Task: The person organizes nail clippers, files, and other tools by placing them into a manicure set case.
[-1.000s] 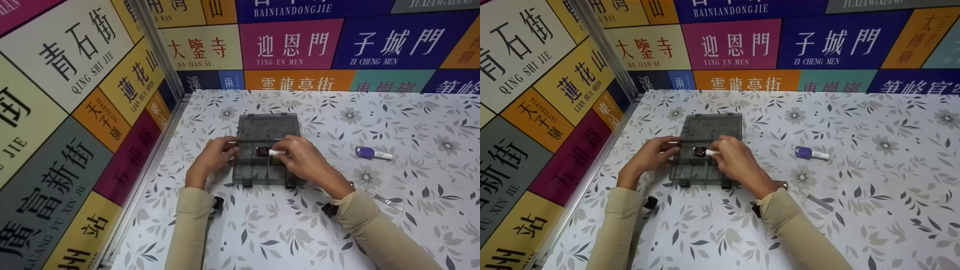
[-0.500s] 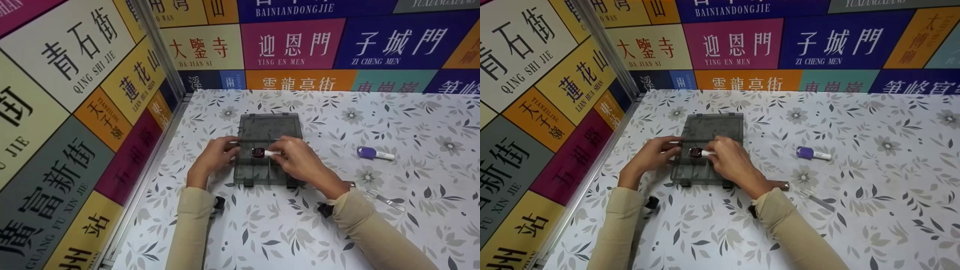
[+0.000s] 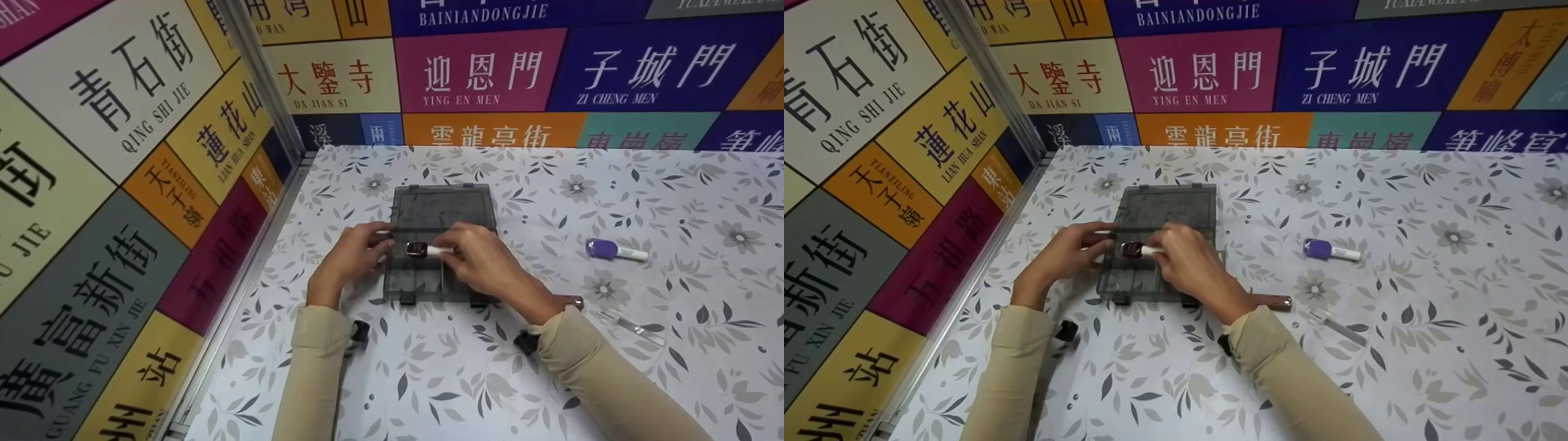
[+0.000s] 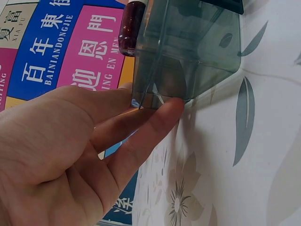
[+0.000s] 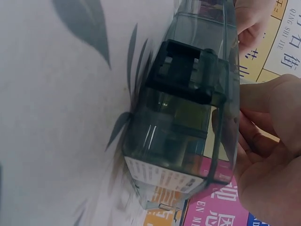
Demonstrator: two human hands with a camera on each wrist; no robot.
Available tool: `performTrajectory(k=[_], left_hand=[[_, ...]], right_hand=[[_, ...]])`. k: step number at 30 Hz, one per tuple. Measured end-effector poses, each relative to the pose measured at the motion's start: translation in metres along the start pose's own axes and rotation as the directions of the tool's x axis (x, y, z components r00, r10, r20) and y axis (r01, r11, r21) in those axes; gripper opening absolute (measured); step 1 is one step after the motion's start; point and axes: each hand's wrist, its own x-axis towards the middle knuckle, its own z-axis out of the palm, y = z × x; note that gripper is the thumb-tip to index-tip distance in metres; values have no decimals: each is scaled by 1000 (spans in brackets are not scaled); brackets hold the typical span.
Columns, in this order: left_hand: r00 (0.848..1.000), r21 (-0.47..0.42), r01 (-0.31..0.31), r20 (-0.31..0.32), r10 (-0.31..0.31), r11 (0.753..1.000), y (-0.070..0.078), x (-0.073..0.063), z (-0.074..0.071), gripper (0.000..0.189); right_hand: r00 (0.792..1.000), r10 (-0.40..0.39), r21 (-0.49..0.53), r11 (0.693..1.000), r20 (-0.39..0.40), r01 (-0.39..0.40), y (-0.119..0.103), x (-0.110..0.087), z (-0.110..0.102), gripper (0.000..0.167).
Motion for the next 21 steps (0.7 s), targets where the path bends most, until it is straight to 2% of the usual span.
performTrajectory(k=[13,21], left_hand=[[1000,8,8,0,-8,1000,2,-1,-1,41],[1000,23,17,14,-17,1000,1,0,-1,41]], right_hand=[[1000,9,39,999,8,-9,-4,4,6,16],[999,33,16,999,43,-34,-1,5,7,39]])
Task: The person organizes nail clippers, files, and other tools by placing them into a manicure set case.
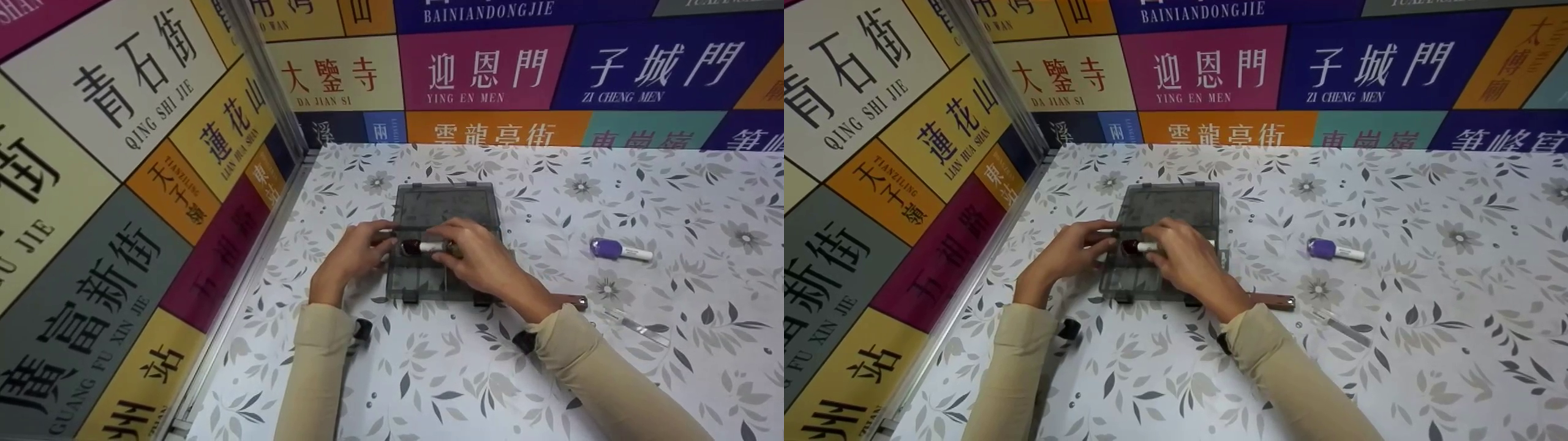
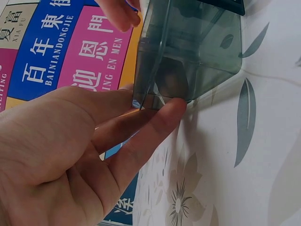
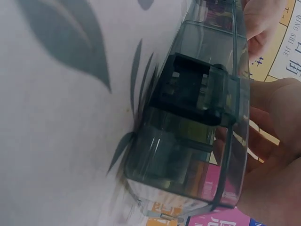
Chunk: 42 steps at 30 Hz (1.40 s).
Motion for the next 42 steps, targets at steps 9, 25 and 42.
performTrajectory(k=[9,25,42], left_hand=[[1000,16,-12,4,12,1000,-1,-2,0,43],[1000,-19,-26,10,26,999,-2,-1,1,42],[1000,15,-20,-5,20,1000,-4,-1,1,43]], right_hand=[[1000,-1,9,1000,-21,2,4,-3,-6,32],[998,61,1,998,12,-61,10,-5,-10,23],[999,21,-27,999,31,-20,14,-8,-13,31]])
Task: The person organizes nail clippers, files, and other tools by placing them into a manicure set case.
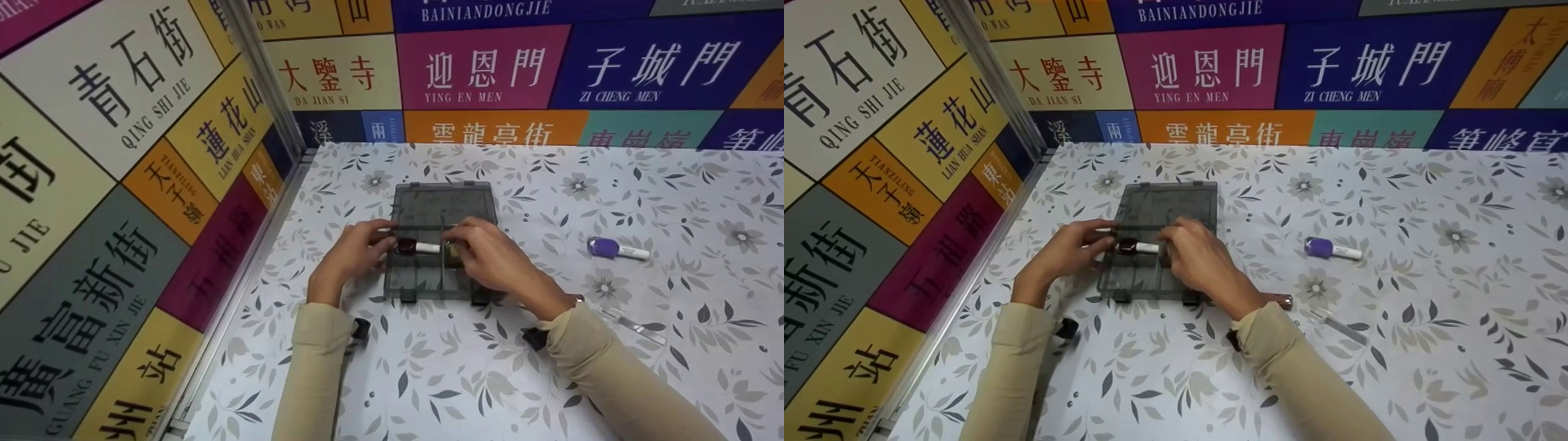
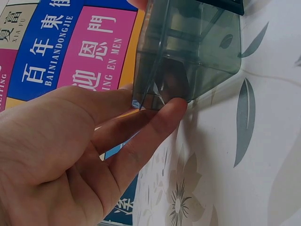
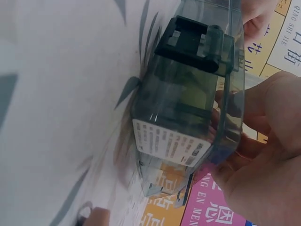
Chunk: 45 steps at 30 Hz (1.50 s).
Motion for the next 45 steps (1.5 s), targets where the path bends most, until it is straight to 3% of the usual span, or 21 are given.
performTrajectory(k=[15,27,45], left_hand=[[1000,-9,-10,12,10,1000,-1,1,0,44],[1000,-67,0,17,1,998,0,-1,1,44],[1000,-62,13,17,-12,998,-1,1,2,42]], right_hand=[[996,92,-58,994,-10,-92,5,-17,-17,29],[995,43,-134,989,-91,-55,12,-39,-32,28],[987,117,-99,987,-113,-128,30,-71,-53,30]])
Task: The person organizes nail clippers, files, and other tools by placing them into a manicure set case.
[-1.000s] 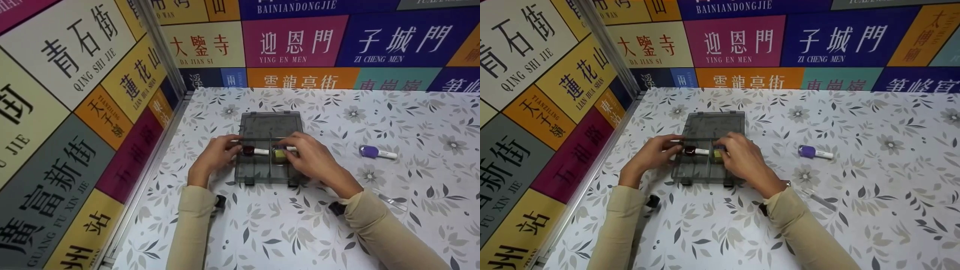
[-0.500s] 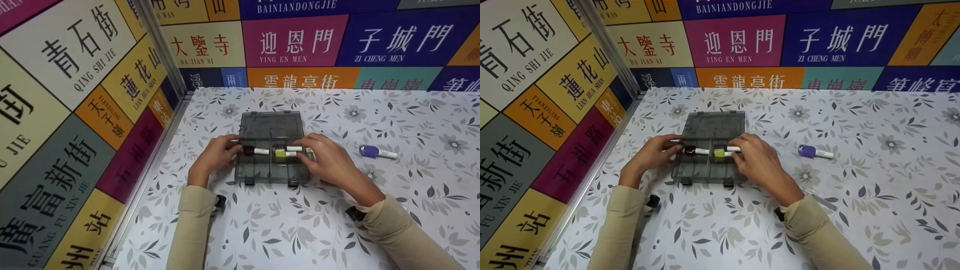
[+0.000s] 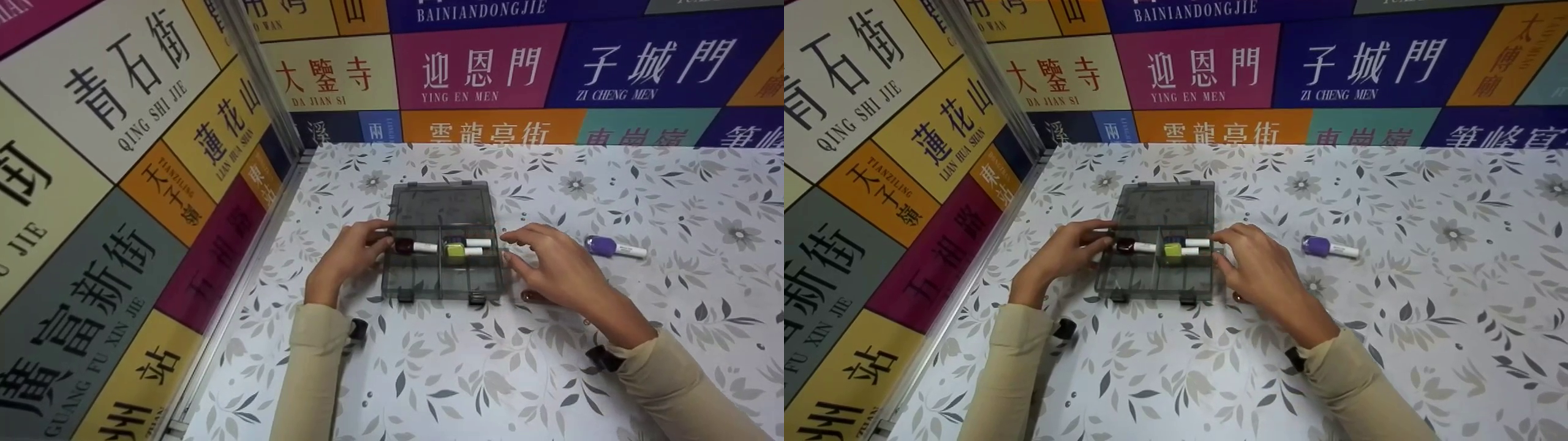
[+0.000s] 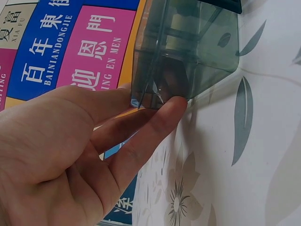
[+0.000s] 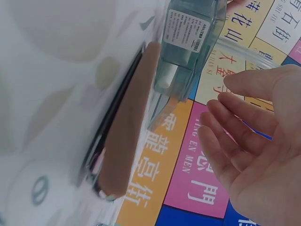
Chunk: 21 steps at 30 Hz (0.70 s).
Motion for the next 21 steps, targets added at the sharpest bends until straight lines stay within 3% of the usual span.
performTrajectory(k=[21], left_hand=[[1000,52,-19,-21,20,998,1,-1,-1,41]], right_hand=[[997,62,23,998,40,-63,39,-24,-21,30]])
